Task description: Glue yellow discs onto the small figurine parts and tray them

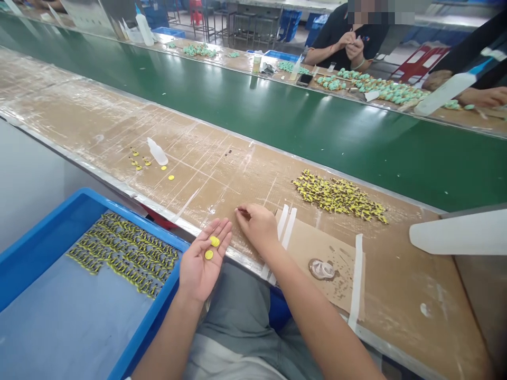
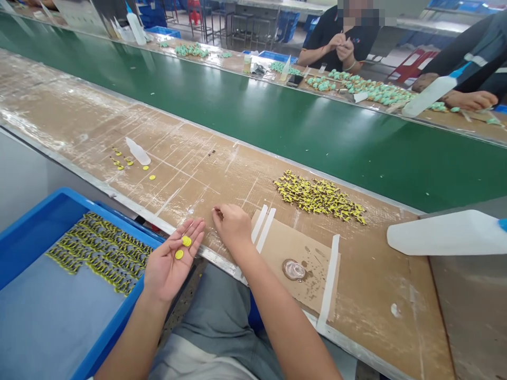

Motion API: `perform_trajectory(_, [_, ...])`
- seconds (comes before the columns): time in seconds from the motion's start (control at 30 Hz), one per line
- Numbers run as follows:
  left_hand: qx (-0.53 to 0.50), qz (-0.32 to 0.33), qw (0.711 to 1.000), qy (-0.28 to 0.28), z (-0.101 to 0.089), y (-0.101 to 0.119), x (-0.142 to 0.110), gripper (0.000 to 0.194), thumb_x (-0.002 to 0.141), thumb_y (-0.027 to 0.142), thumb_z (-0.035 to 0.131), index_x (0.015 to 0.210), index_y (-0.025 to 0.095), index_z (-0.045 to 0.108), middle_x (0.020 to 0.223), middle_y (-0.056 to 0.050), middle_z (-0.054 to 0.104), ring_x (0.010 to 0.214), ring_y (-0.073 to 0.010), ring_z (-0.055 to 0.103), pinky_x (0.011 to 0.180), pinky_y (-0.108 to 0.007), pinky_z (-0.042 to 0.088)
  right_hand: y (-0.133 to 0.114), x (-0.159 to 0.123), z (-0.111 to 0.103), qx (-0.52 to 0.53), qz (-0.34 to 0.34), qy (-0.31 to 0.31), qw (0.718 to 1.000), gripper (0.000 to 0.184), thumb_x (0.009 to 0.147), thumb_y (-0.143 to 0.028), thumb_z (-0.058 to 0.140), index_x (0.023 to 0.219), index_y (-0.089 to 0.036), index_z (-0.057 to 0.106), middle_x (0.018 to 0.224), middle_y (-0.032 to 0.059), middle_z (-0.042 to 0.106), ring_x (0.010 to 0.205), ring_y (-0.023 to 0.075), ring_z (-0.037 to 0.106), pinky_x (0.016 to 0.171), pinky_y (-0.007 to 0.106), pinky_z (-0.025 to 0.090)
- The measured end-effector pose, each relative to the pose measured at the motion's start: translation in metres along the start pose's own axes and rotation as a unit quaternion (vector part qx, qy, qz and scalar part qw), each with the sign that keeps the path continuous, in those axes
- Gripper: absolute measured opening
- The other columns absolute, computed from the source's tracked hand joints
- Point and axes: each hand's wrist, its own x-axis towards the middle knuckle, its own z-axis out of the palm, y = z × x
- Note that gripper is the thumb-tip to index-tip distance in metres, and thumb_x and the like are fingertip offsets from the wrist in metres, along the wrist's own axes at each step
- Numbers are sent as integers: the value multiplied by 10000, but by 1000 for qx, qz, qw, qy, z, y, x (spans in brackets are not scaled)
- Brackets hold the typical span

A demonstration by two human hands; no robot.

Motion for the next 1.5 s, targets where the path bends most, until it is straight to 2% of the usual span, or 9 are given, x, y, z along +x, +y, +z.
perform_trajectory(0.13, [20,-1,999,-40,-3,-2,-1,451,800,-56,504,1200,98,644,1314,-191,642,1289,-289,553,1070,-411,478,4,-1,3,-22,-2,4,1000,168,888,-221,597,999,-185,718,906,77,755,860,222,687,793,320,507])
perform_trajectory(0.3, [-2,-17,1000,1,-2,-4,-3,327,798,-27,528,1050,83,704,1133,-178,717,1145,-257,655,1038,-393,501,-4,-9,-9,-26,-20,27,999,232,910,-253,590,1091,-150,691,1008,112,741,968,236,667,862,327,492])
perform_trajectory(0.47, [-25,2,998,49,5,-24,-16,179,844,124,556,896,107,727,923,-106,723,920,-191,701,901,-321,566,-43,-62,-40,62,-3,-4,998,173,885,-362,654,810,-215,708,675,4,667,651,141,631,666,243,479])
perform_trajectory(0.67, [-1,5,999,43,18,-55,-34,101,798,209,632,742,151,693,817,-46,669,876,-184,677,816,-272,571,-61,-110,-54,153,121,-85,977,115,789,-254,774,899,-255,742,963,11,697,844,141,672,732,226,509])
perform_trajectory(0.87, [80,-59,995,-2,23,-69,-39,98,795,241,676,731,168,683,728,-1,572,746,-130,582,734,-228,522,-48,-123,-82,231,75,-24,970,92,864,-211,698,895,-256,772,872,-2,720,835,119,677,781,190,504])
perform_trajectory(1.0, [250,-180,945,-112,12,-68,-41,207,851,336,687,876,142,755,771,-34,596,661,-103,485,590,-192,416,-34,-128,-116,169,59,-70,981,53,844,-246,731,799,-228,753,734,-25,723,638,101,646,629,185,458])
perform_trajectory(1.2, [396,-263,850,-229,13,-66,-45,347,763,396,779,600,92,741,636,-18,483,546,-64,298,503,-226,205,-14,-121,-156,118,13,-208,971,134,712,-293,856,733,-216,747,664,-38,741,591,101,662,564,172,421])
perform_trajectory(1.33, [391,-269,862,-179,10,-80,-47,364,662,430,850,564,100,732,535,1,476,473,-30,250,473,-220,146,-7,-119,-162,71,-28,-242,967,157,723,-328,848,731,-216,738,658,-41,732,595,101,659,563,177,422])
perform_trajectory(1.5, [295,-204,933,-25,-8,-107,-41,380,534,436,917,715,138,762,489,38,516,388,13,209,405,-166,152,-2,-131,-148,-46,-78,-139,986,164,896,-329,681,826,-187,723,736,32,728,652,141,658,612,227,451])
